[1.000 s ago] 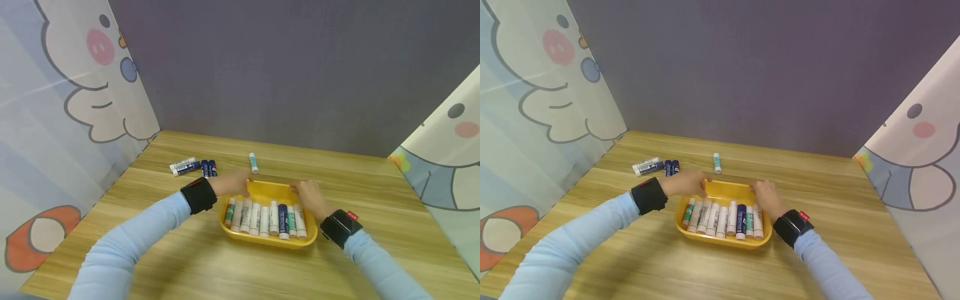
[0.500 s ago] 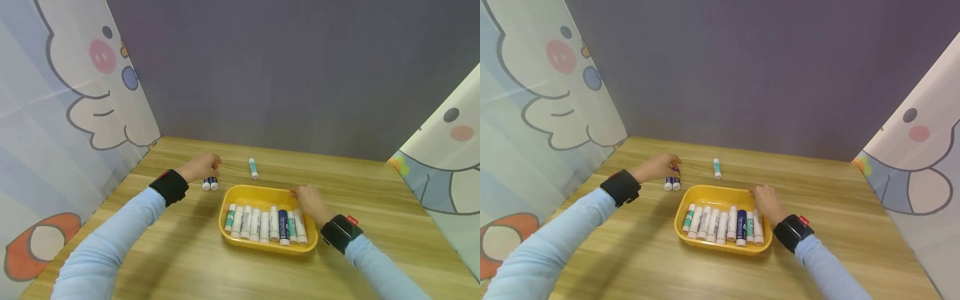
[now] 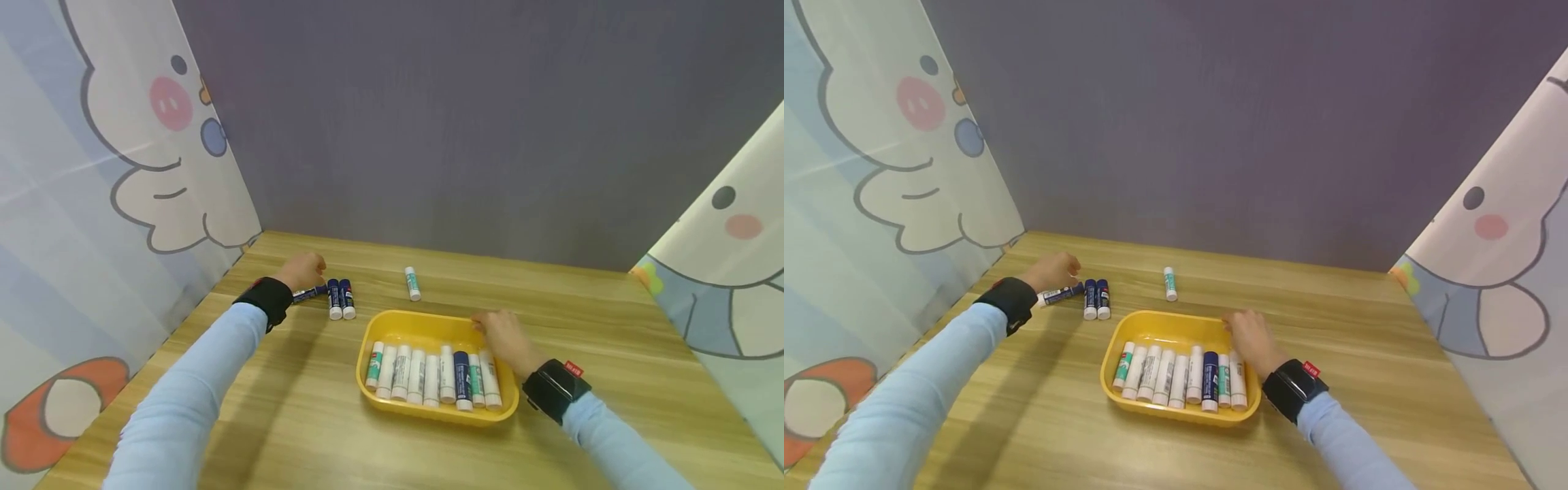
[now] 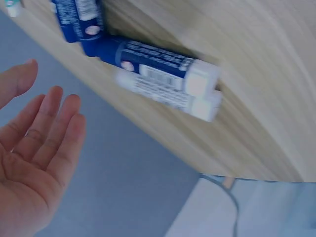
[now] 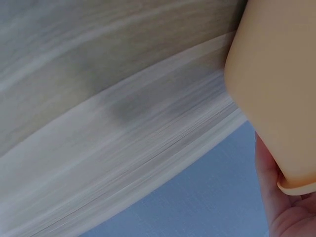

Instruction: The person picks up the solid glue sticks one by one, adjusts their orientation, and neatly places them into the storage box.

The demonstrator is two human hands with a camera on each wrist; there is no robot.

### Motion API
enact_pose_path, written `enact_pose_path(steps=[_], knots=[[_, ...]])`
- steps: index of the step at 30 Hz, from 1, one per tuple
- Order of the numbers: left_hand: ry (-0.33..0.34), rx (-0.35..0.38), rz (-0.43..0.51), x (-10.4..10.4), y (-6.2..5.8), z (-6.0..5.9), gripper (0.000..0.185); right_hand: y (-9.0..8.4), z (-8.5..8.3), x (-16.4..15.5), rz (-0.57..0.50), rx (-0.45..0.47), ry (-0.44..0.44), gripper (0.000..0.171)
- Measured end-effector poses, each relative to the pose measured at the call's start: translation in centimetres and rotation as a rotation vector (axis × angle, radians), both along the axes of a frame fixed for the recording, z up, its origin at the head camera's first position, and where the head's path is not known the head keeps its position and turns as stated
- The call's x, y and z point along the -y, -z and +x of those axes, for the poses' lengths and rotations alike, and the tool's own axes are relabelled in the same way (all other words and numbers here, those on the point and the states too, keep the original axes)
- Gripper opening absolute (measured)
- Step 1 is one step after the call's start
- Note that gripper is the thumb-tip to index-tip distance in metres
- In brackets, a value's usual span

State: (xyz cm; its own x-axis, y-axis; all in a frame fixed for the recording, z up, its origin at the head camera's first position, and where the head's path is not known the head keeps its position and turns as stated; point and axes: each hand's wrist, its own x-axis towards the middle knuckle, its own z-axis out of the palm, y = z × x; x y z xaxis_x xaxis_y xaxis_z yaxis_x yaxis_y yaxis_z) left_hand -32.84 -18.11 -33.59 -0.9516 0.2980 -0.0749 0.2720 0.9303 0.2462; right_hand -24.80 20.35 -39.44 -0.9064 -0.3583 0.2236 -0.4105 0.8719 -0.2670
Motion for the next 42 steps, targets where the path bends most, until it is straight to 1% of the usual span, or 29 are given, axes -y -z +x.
enact_pose_path(steps=[2, 3, 5, 6, 8, 10, 12, 13, 14, 18, 22, 27, 31, 33, 38, 39, 42], knots=[[-0.014, 0.004, -0.022, 0.4, 0.5, -0.4, 0.039, 0.1, 0.0, 0.0, 0.003, -0.007, -0.002, 0.013], [-0.017, -0.006, -0.03, 0.6, 0.8, -0.6, 0.038, 0.2, 0.1, 0.1, 0.001, -0.004, 0.0, 0.012], [-0.017, -0.023, -0.051, 1.1, 1.7, -1.1, 0.037, 0.2, 0.1, 0.1, -0.004, 0.004, 0.005, 0.012], [0.005, -0.066, -0.045, 1.8, 2.9, -2.0, 0.036, 0.3, 0.2, 0.2, -0.003, 0.007, 0.006, 0.012], [0.001, -0.078, -0.054, 2.2, 3.7, -2.4, 0.035, 0.2, 0.3, 0.2, 0.001, 0.021, 0.016, 0.013], [-0.021, -0.077, -0.061, 2.3, 4.3, -2.5, 0.033, 0.2, 0.3, 0.2, 0.003, 0.029, 0.028, 0.014], [-0.044, -0.079, -0.057, 2.3, 4.4, -2.4, 0.031, 0.2, 0.3, 0.2, 0.011, 0.024, 0.034, 0.014], [-0.075, -0.048, -0.072, 1.7, 3.7, -1.6, 0.031, 0.2, 0.4, 0.2, 0.012, 0.021, 0.036, 0.015], [-0.084, -0.049, -0.077, 1.7, 3.8, -1.4, 0.031, 0.2, 0.4, 0.1, 0.016, 0.017, 0.034, 0.015], [-0.091, -0.063, -0.1, 1.5, 4.0, -0.8, 0.029, 0.3, 0.3, 0.1, 0.025, 0.008, 0.03, 0.014], [-0.104, -0.08, -0.11, 1.4, 4.2, -0.6, 0.026, 0.3, 0.2, 0.1, 0.028, 0.006, 0.028, 0.014], [-0.146, -0.1, -0.118, 1.2, 4.6, -0.7, 0.023, 0.4, 0.1, 0.1, 0.015, 0.004, 0.025, 0.014], [-0.139, -0.123, -0.134, 1.3, 5.1, -0.8, 0.019, 0.4, 0.1, 0.1, 0.008, 0.001, 0.017, 0.014], [-0.136, -0.106, -0.133, 1.3, 5.4, -0.8, 0.013, 0.5, 0.0, 0.1, 0.009, -0.003, 0.014, 0.014], [-0.159, -0.01, -0.139, 1.5, 6.0, -1.0, 0.007, 0.4, 0.1, 0.0, 0.008, 0.015, 0.025, 0.015], [-0.153, -0.019, -0.139, 1.6, 6.1, -0.9, 0.007, 0.4, 0.1, 0.0, 0.005, 0.021, 0.028, 0.015], [-0.143, -0.015, -0.149, 1.6, 6.2, -0.7, 0.008, 0.3, 0.1, -0.1, 0.004, 0.026, 0.029, 0.015]])
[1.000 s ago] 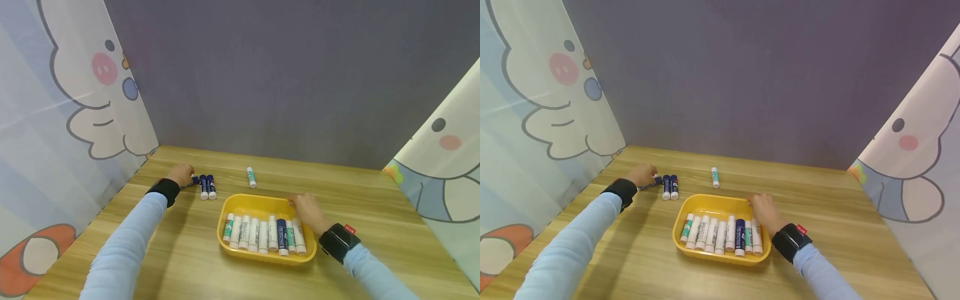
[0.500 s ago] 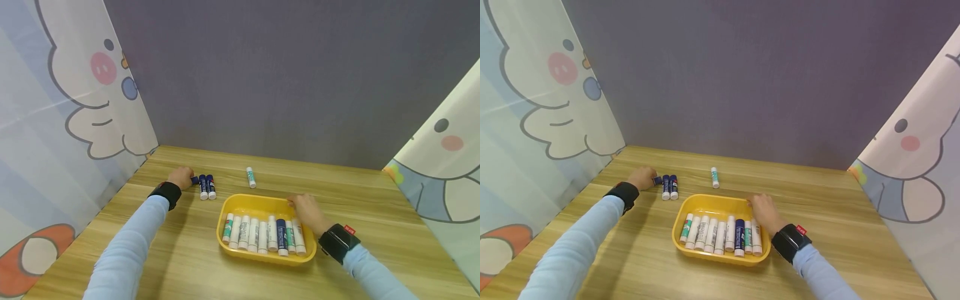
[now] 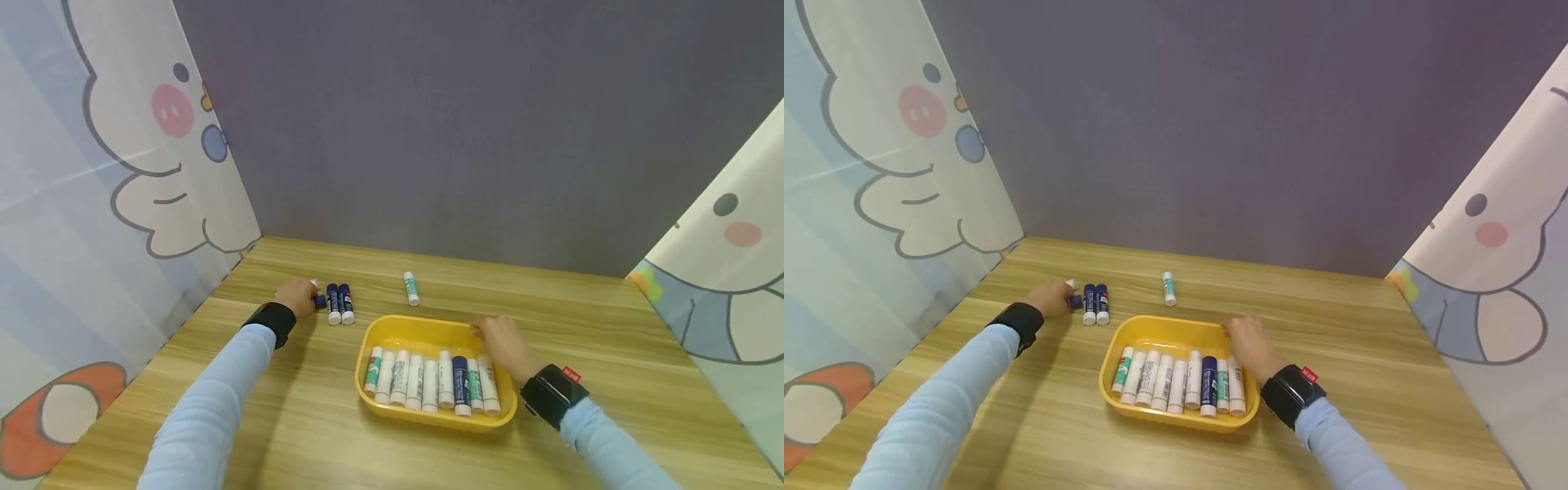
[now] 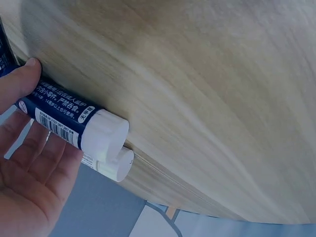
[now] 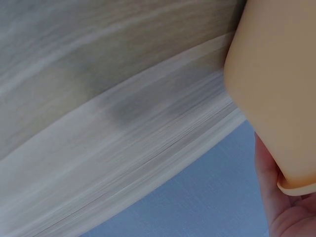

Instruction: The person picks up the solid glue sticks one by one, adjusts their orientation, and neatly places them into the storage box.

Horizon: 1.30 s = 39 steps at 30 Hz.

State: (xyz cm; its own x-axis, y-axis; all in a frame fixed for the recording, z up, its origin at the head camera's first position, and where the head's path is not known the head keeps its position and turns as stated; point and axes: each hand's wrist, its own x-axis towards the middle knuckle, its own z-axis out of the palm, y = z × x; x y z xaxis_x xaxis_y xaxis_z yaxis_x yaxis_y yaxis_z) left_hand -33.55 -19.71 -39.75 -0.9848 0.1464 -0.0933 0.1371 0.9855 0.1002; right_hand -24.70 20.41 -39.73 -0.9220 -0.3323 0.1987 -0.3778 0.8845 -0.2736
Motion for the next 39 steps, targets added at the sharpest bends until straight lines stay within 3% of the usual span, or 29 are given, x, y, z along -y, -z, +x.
enact_pose_path(steps=[21, 32, 39], knots=[[-0.014, 0.021, -0.007, 0.6, -0.3, 0.8, 0.009, 0.0, 0.0, 0.0, 0.004, -0.009, -0.015, 0.015], [-0.031, 0.035, 0.052, -0.2, -2.6, 1.8, 0.021, -0.1, -0.2, -0.2, -0.023, -0.018, -0.028, 0.014], [0.03, 0.065, 0.06, -1.9, -4.5, 3.3, 0.031, -0.1, -0.1, -0.2, -0.037, -0.01, -0.043, 0.013]])
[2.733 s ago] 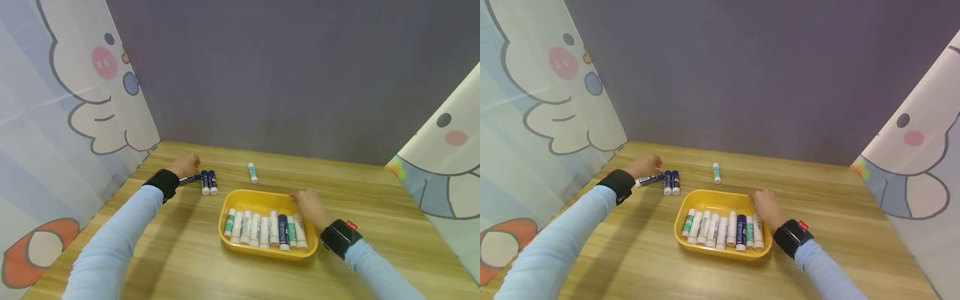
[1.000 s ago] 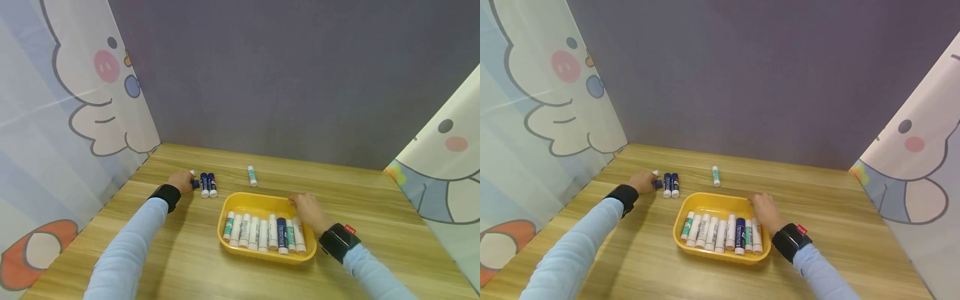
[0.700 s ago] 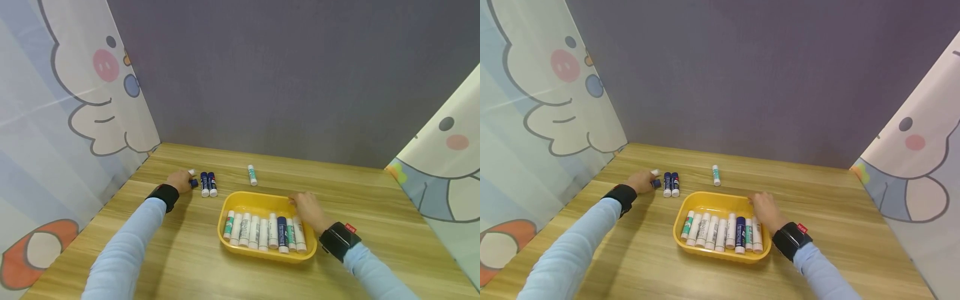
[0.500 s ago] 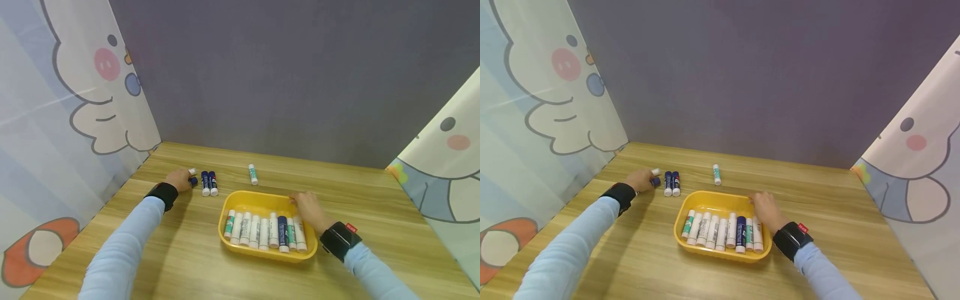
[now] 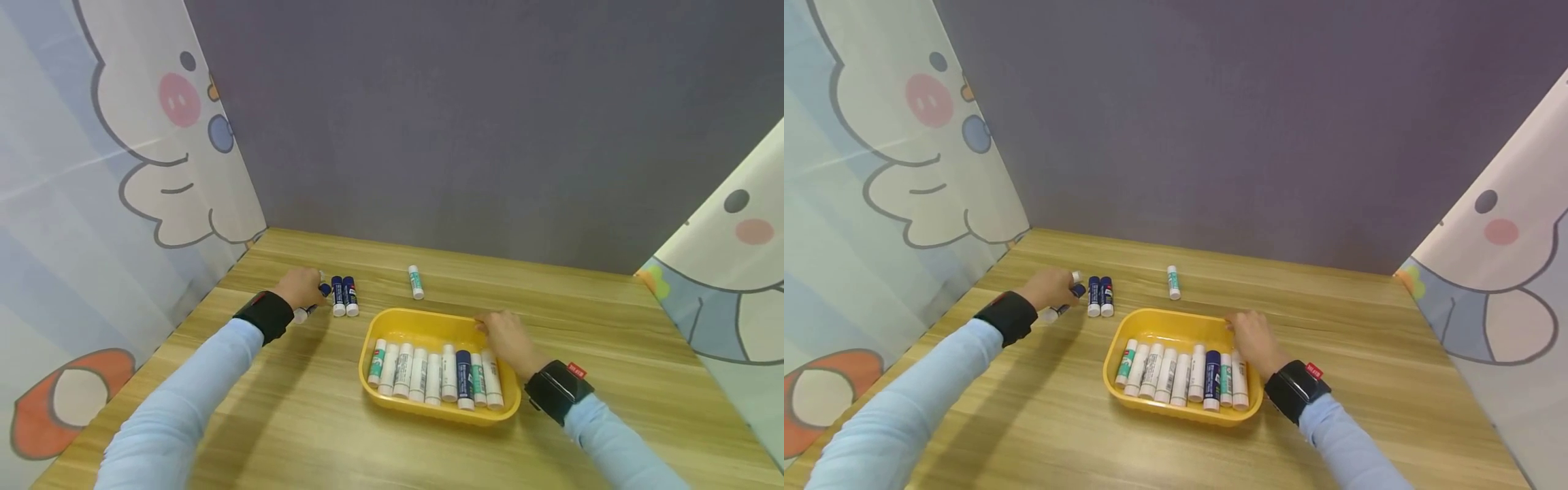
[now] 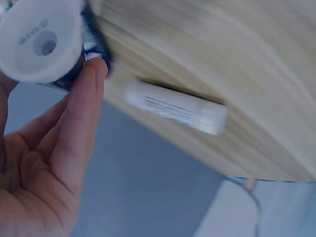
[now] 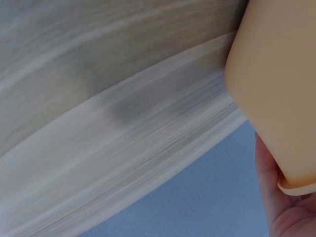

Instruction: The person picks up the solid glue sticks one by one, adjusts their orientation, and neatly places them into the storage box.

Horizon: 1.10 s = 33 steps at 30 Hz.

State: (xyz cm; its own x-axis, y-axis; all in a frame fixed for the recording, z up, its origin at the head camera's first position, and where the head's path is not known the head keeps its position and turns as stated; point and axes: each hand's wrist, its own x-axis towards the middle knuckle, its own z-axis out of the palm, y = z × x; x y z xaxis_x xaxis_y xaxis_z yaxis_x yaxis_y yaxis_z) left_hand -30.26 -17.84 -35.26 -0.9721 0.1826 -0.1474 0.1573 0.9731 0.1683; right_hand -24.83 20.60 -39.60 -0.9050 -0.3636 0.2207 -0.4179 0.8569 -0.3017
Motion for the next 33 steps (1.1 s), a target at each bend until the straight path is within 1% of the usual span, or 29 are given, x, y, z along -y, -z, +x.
enact_pose_path(steps=[2, 5, 10, 14, 17, 20, 22, 27, 29, 31, 33], knots=[[0.023, -0.004, 0.009, -0.8, -0.5, 0.4, 0.035, 0.0, 0.0, 0.0, 0.001, -0.003, 0.001, 0.013], [0.035, 0.013, 0.043, -2.3, -1.2, 1.1, 0.038, -0.1, 0.0, 0.0, 0.003, -0.006, 0.001, 0.013], [0.071, 0.042, 0.099, -4.7, -2.2, 2.6, 0.037, 0.0, -0.1, 0.0, 0.014, -0.023, -0.014, 0.012], [0.11, 0.047, 0.111, -6.4, -2.9, 3.6, 0.036, 0.0, -0.1, 0.0, 0.01, -0.01, -0.008, 0.014], [0.112, 0.074, 0.083, -7.3, -3.1, 4.0, 0.036, -0.1, 0.0, 0.0, 0.012, 0.001, 0.003, 0.015], [0.12, 0.095, 0.051, -8.0, -3.1, 4.2, 0.041, -0.2, -0.1, 0.1, 0.018, 0.011, 0.002, 0.013], [0.131, 0.103, 0.046, -8.5, -3.1, 4.4, 0.044, -0.2, -0.2, 0.0, 0.025, 0.019, -0.001, 0.013], [0.166, 0.101, 0.069, -9.9, -3.1, 5.0, 0.048, -0.3, -0.3, -0.2, 0.023, 0.012, 0.007, 0.011], [0.181, 0.091, 0.063, -10.4, -3.1, 5.3, 0.048, -0.2, -0.3, -0.2, 0.015, 0.015, 0.01, 0.012], [0.194, 0.087, 0.059, -11.0, -2.9, 5.5, 0.048, -0.2, -0.3, -0.2, 0.005, 0.025, 0.008, 0.012], [0.197, 0.098, 0.055, -11.5, -2.6, 5.7, 0.046, -0.2, -0.3, -0.2, 0.003, 0.037, 0.007, 0.012]])
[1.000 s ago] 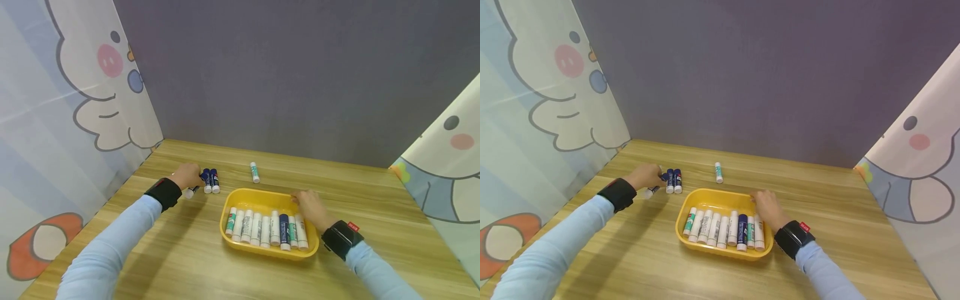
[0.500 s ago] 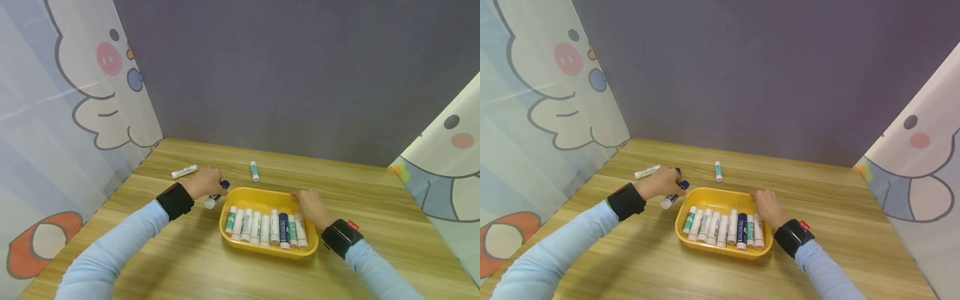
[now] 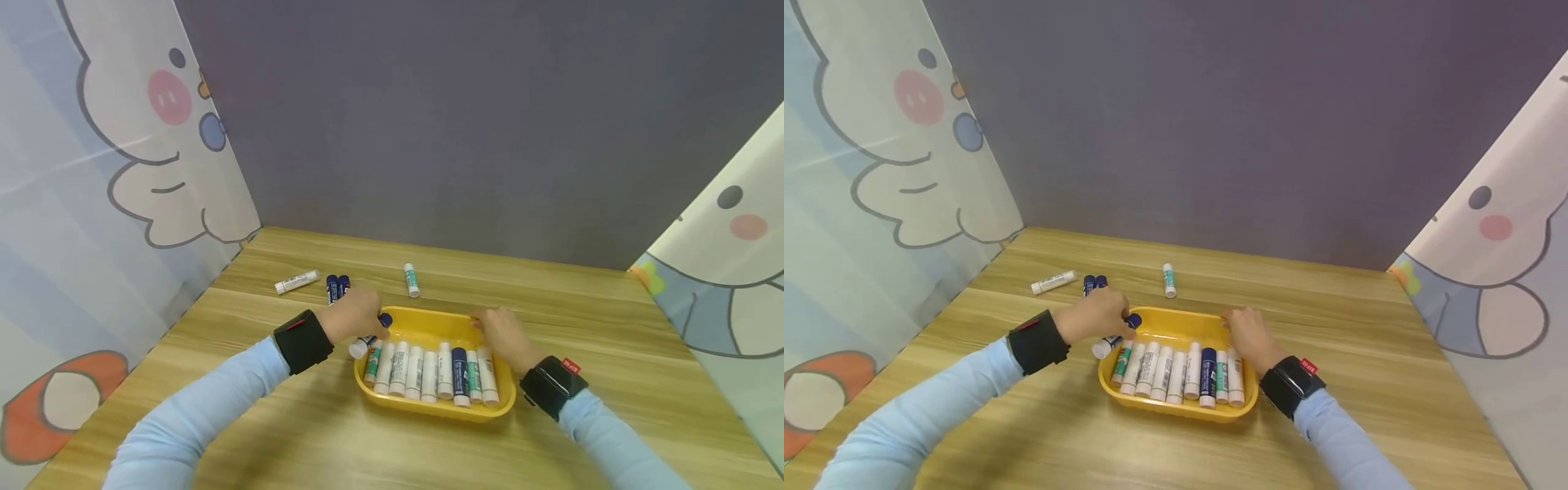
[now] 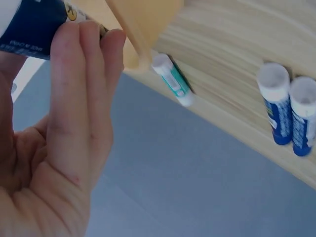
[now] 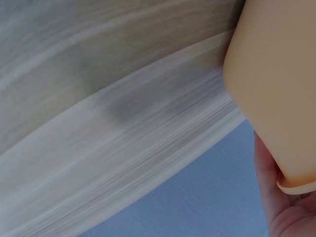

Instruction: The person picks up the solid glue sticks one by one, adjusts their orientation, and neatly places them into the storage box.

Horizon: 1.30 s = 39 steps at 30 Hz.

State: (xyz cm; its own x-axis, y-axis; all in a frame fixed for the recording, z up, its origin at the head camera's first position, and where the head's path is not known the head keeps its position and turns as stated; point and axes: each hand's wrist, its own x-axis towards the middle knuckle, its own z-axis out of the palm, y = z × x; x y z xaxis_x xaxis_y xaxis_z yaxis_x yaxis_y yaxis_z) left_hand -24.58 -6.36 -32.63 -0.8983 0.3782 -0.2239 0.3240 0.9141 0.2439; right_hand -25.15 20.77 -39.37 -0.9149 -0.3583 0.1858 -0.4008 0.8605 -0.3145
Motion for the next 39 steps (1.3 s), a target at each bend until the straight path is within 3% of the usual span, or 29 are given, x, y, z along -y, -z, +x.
enact_pose_path(steps=[5, 14, 24, 31, 39], knots=[[-0.012, 0.013, -0.041, -0.9, 0.9, 0.3, 0.033, 0.2, 0.0, 0.3, 0.006, 0.03, 0.014, 0.012], [0.053, -0.063, -0.089, -2.1, 1.8, 0.6, 0.017, 0.4, 0.0, 0.2, -0.003, 0.006, 0.007, 0.011], [0.089, -0.123, -0.216, -2.6, 2.2, 0.9, 0.02, 0.4, 0.0, 0.1, -0.004, -0.029, -0.009, 0.011], [0.082, -0.096, -0.186, -2.6, 2.4, 1.1, 0.014, 0.2, 0.0, 0.2, 0.003, -0.025, 0.007, 0.013], [0.05, -0.041, -0.194, -2.7, 2.6, 1.0, 0.025, 0.4, -0.1, 0.0, 0.0, -0.046, -0.014, 0.013]])
